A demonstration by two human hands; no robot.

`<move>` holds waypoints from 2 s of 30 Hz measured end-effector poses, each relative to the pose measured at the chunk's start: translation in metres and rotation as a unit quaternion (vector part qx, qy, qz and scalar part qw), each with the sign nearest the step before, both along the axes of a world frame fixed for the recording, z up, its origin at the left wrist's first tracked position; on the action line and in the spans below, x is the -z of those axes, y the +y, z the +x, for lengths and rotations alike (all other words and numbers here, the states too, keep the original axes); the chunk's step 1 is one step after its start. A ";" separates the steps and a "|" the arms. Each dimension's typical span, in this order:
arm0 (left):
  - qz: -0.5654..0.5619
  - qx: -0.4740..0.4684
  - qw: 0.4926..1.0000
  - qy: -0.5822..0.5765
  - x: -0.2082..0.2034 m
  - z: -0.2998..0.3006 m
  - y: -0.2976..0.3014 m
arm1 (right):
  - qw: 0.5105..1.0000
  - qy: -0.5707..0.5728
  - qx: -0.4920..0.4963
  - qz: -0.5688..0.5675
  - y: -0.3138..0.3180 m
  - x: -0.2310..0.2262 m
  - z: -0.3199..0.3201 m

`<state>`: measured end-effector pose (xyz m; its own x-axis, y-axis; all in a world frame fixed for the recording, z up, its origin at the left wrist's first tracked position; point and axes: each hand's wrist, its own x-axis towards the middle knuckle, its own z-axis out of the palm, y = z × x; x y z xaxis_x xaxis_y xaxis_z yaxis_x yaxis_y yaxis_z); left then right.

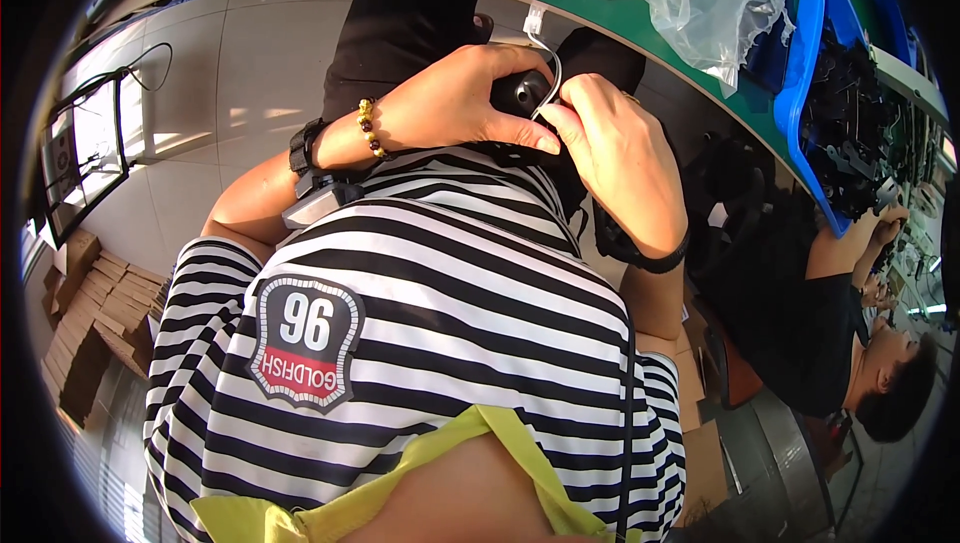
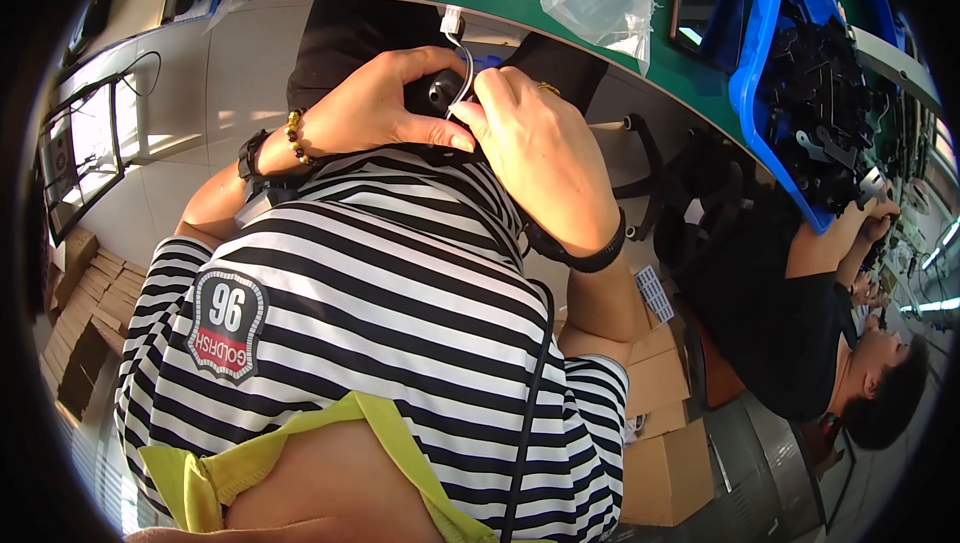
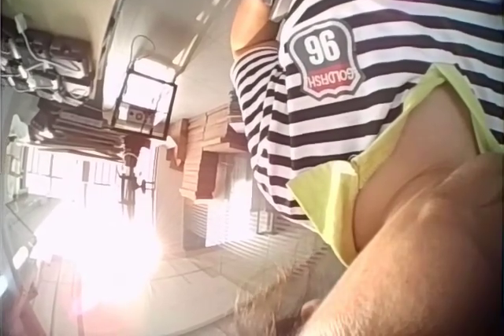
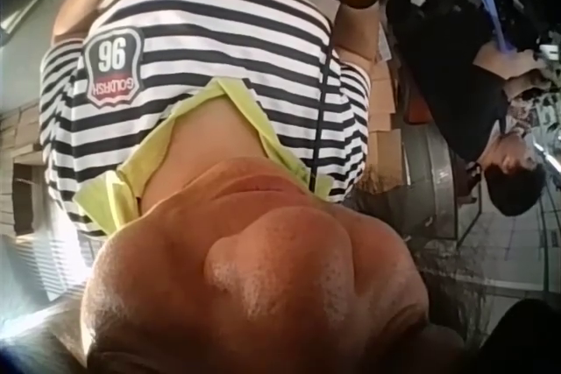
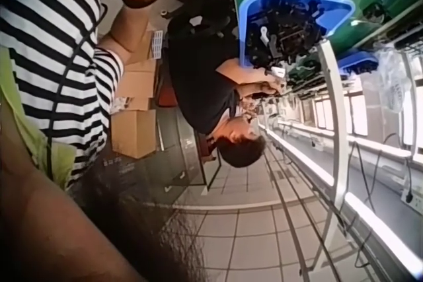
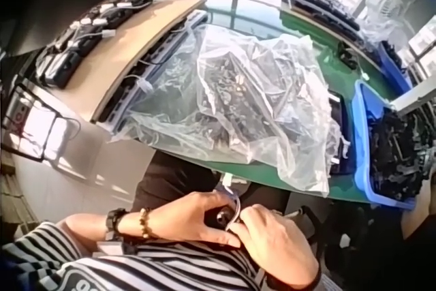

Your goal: The person picks up a black plastic housing from a board, inserts a wire and a small component into it, and places the unit back. This process is repeated with another housing before the person adjusts a bracelet on their wrist.

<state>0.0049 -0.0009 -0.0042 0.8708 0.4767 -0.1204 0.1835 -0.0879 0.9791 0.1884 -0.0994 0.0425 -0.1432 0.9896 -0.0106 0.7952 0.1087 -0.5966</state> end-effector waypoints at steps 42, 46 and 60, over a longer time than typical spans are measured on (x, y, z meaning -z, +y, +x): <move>0.001 0.023 1.000 0.009 0.003 -0.003 -0.019 | 0.984 -0.072 0.093 0.132 -0.035 0.010 -0.031; -0.011 0.022 1.000 -0.014 0.000 -0.005 -0.020 | 0.985 -0.017 0.049 0.165 -0.037 0.005 -0.025; 0.040 0.019 0.999 -0.023 0.001 -0.024 -0.033 | 0.990 -0.139 -0.011 -0.008 -0.047 -0.006 -0.040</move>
<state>-0.0193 -0.0341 -0.0047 0.8919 0.4502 -0.0435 0.1344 -0.1719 0.9759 0.1488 -0.1468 0.0488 -0.1534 0.9858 -0.0690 0.9263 0.1191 -0.3574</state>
